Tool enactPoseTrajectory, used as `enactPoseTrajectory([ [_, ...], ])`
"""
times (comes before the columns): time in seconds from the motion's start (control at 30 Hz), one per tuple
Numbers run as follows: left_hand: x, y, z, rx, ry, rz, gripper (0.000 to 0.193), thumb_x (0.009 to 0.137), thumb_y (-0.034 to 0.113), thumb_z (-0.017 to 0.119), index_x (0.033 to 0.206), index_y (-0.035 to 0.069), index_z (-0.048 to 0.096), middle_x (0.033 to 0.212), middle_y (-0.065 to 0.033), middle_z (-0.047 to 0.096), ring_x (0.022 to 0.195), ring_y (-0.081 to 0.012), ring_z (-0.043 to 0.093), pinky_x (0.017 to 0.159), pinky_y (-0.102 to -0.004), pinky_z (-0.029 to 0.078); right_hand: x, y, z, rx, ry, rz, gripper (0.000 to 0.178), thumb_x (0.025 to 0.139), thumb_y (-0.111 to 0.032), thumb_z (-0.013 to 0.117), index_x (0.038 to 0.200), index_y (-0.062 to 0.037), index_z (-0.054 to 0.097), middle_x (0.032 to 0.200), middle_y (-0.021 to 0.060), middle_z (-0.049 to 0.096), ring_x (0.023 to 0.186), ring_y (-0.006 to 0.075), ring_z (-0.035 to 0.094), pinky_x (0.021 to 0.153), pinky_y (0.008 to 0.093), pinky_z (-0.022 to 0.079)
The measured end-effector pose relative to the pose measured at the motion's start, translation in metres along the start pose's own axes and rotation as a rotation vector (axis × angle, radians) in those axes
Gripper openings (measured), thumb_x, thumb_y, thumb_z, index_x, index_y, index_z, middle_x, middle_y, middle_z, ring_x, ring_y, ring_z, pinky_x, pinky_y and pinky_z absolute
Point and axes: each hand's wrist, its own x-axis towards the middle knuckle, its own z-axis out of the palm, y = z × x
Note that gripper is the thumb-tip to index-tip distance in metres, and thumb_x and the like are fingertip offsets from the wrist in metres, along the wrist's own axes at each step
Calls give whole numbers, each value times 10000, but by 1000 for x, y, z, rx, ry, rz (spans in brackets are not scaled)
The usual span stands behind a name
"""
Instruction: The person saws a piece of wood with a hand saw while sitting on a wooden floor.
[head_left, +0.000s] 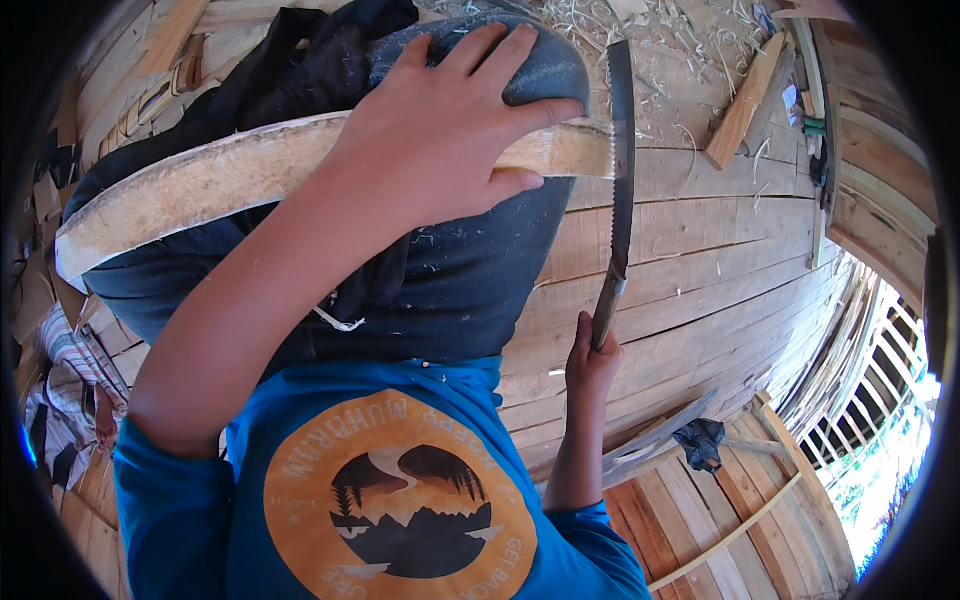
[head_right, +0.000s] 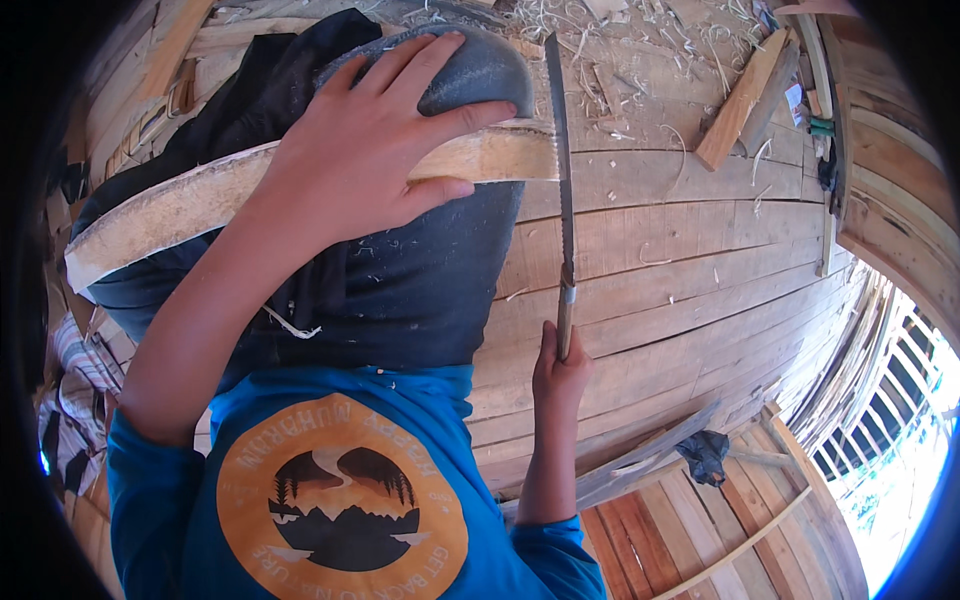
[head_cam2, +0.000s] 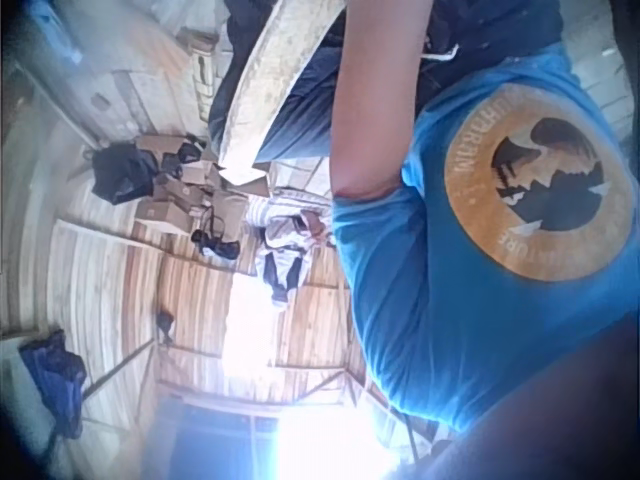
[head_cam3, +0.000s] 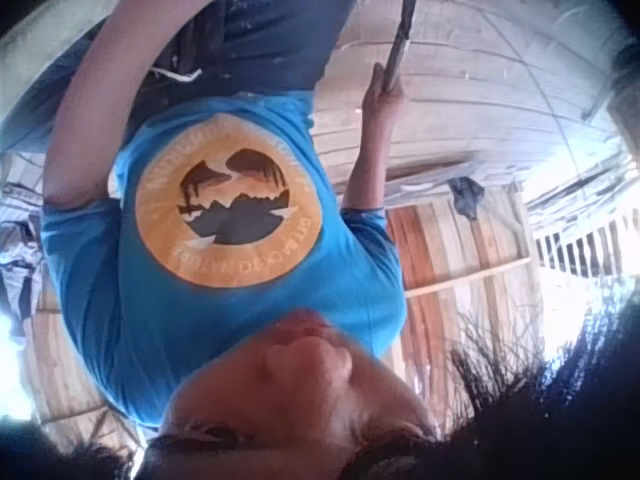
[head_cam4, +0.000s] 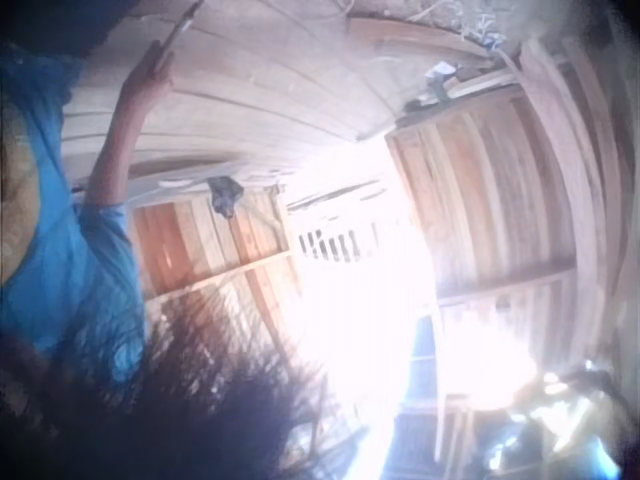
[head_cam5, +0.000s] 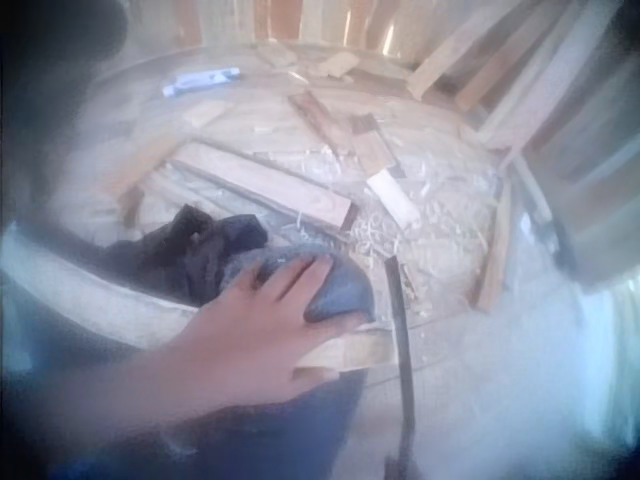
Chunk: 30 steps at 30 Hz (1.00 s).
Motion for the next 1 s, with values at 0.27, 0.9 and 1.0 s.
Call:
enactPoseTrajectory([
  [0.27, 3, 4, -13, 93, -23, 14, 539, 838, 463, 656, 1350, 387, 507, 1466, -129, 392, 1344, -295, 402, 1059, -482, 390, 46, -46, 13, 22, 8, -78, 335, 947, -260, 617, 773, 22, 569, 553, 162, 475, 505, 277, 458, 484, 389, 378],
  [0.9, 1, 4, -15, 96, -52, -1, 550, 845, 465, 648, 1368, 394, 492, 1478, -120, 382, 1350, -294, 395, 1073, -478, 375, 45, -46, 5, 1, -16, -97, 307, 946, -242, 618, 787, 17, 575, 549, 183, 477, 462, 300, 398, 464, 375, 377],
  [1.0, 2, 5, -11, 101, -47, -7, 547, 849, 469, 643, 1369, 401, 488, 1472, -121, 388, 1351, -296, 394, 1071, -482, 377, 9, 4, 8, 8, 28, -86, 297, 941, -231, 624, 778, 14, 579, 551, 181, 479, 459, 285, 407, 467, 374, 384],
])
